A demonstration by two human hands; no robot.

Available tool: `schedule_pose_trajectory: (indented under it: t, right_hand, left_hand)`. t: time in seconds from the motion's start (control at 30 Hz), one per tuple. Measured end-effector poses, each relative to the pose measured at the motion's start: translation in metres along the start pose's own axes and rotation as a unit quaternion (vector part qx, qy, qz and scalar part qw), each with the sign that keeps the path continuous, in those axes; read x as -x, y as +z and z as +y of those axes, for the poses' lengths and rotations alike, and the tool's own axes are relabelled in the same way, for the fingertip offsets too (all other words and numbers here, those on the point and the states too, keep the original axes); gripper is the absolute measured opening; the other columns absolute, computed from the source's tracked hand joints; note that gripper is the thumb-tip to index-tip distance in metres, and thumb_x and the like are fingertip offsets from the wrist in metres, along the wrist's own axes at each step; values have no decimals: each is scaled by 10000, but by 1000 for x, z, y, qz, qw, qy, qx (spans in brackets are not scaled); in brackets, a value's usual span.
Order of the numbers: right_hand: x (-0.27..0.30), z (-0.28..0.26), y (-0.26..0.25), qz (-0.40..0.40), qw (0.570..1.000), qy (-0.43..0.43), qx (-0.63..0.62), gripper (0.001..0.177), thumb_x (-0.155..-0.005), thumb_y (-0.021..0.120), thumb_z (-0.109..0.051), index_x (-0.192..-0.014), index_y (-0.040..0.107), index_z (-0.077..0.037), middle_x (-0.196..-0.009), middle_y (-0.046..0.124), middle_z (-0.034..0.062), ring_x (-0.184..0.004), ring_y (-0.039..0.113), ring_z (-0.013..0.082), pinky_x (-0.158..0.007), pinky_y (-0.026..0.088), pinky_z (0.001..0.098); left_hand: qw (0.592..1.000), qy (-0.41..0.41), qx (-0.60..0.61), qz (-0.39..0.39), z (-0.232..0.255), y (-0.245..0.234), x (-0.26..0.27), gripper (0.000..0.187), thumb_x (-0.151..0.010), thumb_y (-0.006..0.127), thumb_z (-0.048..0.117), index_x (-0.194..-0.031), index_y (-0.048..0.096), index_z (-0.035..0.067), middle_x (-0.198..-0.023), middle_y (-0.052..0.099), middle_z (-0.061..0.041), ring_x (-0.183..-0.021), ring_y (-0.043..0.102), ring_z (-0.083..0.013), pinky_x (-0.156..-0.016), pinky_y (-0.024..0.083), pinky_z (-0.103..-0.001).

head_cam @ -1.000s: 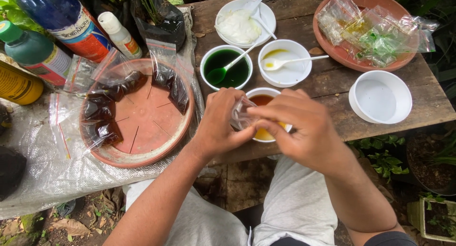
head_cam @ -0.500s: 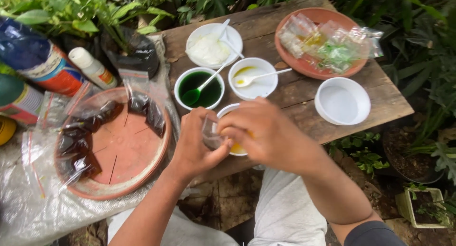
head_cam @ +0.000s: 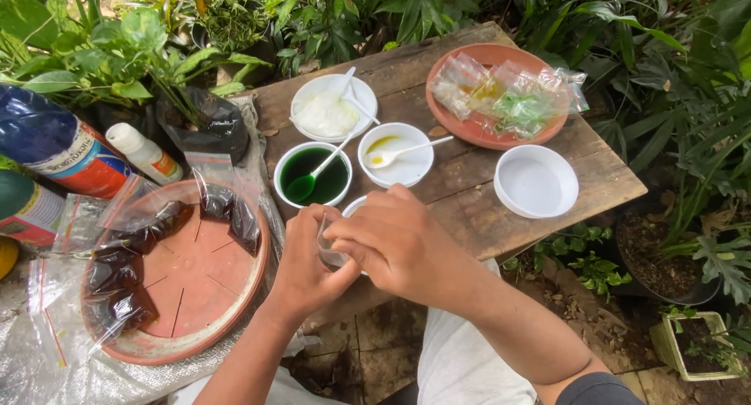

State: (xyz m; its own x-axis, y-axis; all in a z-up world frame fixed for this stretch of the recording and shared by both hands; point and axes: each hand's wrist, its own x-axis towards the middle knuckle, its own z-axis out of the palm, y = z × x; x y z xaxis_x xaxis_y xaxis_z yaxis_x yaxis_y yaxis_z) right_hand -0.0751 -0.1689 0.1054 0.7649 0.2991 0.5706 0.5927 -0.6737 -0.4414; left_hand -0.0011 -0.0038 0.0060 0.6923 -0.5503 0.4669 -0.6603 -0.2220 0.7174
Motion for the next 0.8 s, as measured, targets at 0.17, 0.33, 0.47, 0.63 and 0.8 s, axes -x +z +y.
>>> schedule_pose_trajectory:
  t: [0.17, 0.33, 0.47, 0.63, 0.8]
  right_hand:
    - [7, 0, -2, 19, 1000, 3, -19, 189, -1065, 527, -186, -1017, 683, -90, -772, 630, 9, -710, 550, 180, -750, 357, 333]
    - [9, -1, -8, 64, 997, 0, -30, 265, -1072, 487, -227, -1005, 691, -72, -865, 713, 24, -720, 628, 164, -734, 416, 322]
    - [9, -2, -3, -8, 998, 29, -52, 294, -1088, 458, -256, -930, 662, -115, -683, 529, -21, -640, 452, 147, -712, 324, 310]
    - [5, -11, -23, 23, 998, 18, -48, 388, -1098, 366, -321, -953, 656, -108, -781, 624, -9, -679, 544, 158, -723, 367, 325]
    - [12, 9, 4, 53, 994, 20, -94, 271, -1076, 507, -275, -915, 690, -158, -673, 646, -29, -638, 652, 213, -674, 467, 299]
  left_hand:
    - [1000, 13, 1, -6, -1, -4, 0, 304, -839, 664, 291, -1032, 536, 96, -980, 581, -25, -881, 550, -181, -819, 413, -352]
    - [1000, -16, -15, -21, 0, -2, 1, 406, -866, 697, 408, -1110, 553, 118, -1046, 613, -3, -973, 598, -162, -927, 392, -351]
    - [1000, 13, 19, 11, 6, -4, -2, 334, -832, 670, 325, -1036, 538, 95, -943, 598, -15, -841, 563, -168, -792, 428, -338]
    - [1000, 11, -4, 15, 0, -2, 1, 440, -858, 707, 439, -1078, 529, 102, -1020, 625, -32, -928, 617, -187, -885, 428, -352]
    - [998, 25, 42, 25, -22, 7, 7, 480, -742, 830, 279, -1079, 540, 99, -1023, 663, -84, -933, 668, -290, -978, 442, -395]
